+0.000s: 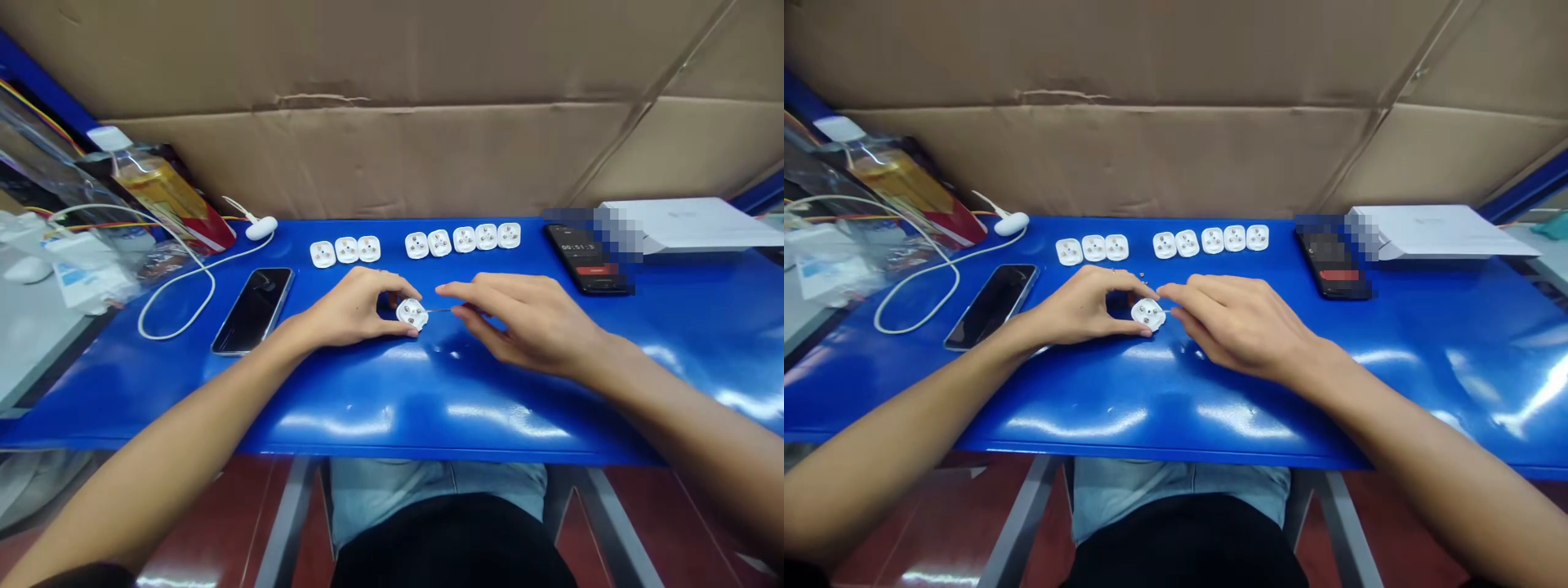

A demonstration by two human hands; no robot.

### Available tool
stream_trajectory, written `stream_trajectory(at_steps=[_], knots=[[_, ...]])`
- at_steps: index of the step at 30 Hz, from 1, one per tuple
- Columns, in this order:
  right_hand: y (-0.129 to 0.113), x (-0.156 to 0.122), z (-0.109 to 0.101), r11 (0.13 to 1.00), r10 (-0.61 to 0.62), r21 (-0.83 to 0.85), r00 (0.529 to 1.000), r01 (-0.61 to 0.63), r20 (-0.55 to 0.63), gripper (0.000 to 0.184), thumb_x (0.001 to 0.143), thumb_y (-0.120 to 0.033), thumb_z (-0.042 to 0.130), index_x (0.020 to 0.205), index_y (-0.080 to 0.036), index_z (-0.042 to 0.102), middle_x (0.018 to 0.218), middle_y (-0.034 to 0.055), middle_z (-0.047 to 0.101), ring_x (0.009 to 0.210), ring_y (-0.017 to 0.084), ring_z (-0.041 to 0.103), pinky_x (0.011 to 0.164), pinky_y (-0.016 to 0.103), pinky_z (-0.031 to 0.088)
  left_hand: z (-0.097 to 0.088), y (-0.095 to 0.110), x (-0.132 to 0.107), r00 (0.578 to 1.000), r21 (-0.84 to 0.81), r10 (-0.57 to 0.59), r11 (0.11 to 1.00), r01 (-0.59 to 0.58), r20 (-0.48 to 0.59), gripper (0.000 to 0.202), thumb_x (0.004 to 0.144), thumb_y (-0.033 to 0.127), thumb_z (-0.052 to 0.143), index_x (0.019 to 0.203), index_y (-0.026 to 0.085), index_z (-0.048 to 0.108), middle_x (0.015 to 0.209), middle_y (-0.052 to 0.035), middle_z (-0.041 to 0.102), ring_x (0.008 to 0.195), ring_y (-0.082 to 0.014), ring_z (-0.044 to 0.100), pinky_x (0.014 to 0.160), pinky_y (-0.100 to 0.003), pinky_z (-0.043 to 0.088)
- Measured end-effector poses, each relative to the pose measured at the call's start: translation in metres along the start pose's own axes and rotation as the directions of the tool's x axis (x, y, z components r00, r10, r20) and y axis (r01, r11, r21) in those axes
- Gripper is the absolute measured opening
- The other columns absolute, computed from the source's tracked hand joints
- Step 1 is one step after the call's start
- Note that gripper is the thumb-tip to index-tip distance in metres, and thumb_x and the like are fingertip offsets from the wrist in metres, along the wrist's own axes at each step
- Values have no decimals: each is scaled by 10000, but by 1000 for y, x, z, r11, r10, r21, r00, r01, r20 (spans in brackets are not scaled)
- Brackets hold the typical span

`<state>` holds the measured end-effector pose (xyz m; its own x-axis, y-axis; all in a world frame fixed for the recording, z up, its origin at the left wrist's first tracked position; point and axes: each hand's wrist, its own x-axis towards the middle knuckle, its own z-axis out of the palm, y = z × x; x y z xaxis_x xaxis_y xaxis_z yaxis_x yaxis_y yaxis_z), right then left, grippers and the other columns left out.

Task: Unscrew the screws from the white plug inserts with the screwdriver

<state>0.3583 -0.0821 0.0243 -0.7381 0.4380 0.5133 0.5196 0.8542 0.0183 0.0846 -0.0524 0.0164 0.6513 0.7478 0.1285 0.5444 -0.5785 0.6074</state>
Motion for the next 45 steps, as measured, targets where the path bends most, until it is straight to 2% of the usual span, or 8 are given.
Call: stream_trajectory(at_steps=[6,13,20,25,28,32,39,45], knots=[[2,2,-3,999,-25,33,999,23,42,302,1063,-165,499,1334,-151,631,1080,119,762,943,238,726,777,346,562,1,-2,0,999,0,-23,1000,23,-23,414,821,468,894,1118,193,809,997,-43,799,870,-202,698,771,-295,495],[2,-2,1,993,116,-16,993,-116,-11,261,1093,-300,529,1195,-131,699,913,89,816,750,234,767,637,327,524,11,-5,1,997,-8,3,1000,-4,-76,455,800,470,920,1131,179,807,940,-21,786,826,-173,690,753,-270,492],[6,0,-3,995,56,78,997,-59,44,263,1089,-252,510,1263,-153,680,1071,101,808,930,236,772,789,332,560,11,-2,1,998,-13,30,999,-31,-61,417,802,411,929,1109,158,804,929,-22,777,816,-165,679,747,-261,484],[12,0,-11,996,-39,89,994,30,103,290,1090,-240,499,1309,-131,655,1032,114,757,916,249,730,778,367,559,9,-2,0,998,5,40,999,-40,-42,417,819,429,915,1115,160,801,959,-29,781,828,-165,674,753,-267,485],[15,-3,-8,1000,8,6,999,-8,53,316,1090,-308,516,1284,-102,659,994,135,764,873,276,738,748,388,559,8,-1,0,999,18,48,999,-47,-26,443,823,448,910,1145,164,800,980,-39,787,845,-174,683,772,-278,491],[11,-4,-2,996,77,-38,997,-76,14,281,1103,-312,481,1230,-147,670,864,81,766,750,245,729,669,351,520,6,-1,0,998,47,51,998,-50,-21,440,825,461,906,1139,171,802,982,-43,789,856,-188,689,776,-290,485],[4,0,-2,992,85,97,996,-86,11,230,1000,-201,543,1221,-167,595,1073,124,742,930,258,731,777,372,571,4,-5,0,999,40,20,999,-18,-45,457,828,463,904,1161,168,799,1020,-45,802,883,-195,710,792,-290,501],[6,-2,-1,992,126,18,992,-126,29,138,1067,-302,537,1029,-193,613,845,52,717,725,222,692,619,328,468,5,-5,0,999,46,19,999,-17,-46,472,825,487,901,1162,173,800,1025,-48,807,898,-206,723,796,-290,512]])
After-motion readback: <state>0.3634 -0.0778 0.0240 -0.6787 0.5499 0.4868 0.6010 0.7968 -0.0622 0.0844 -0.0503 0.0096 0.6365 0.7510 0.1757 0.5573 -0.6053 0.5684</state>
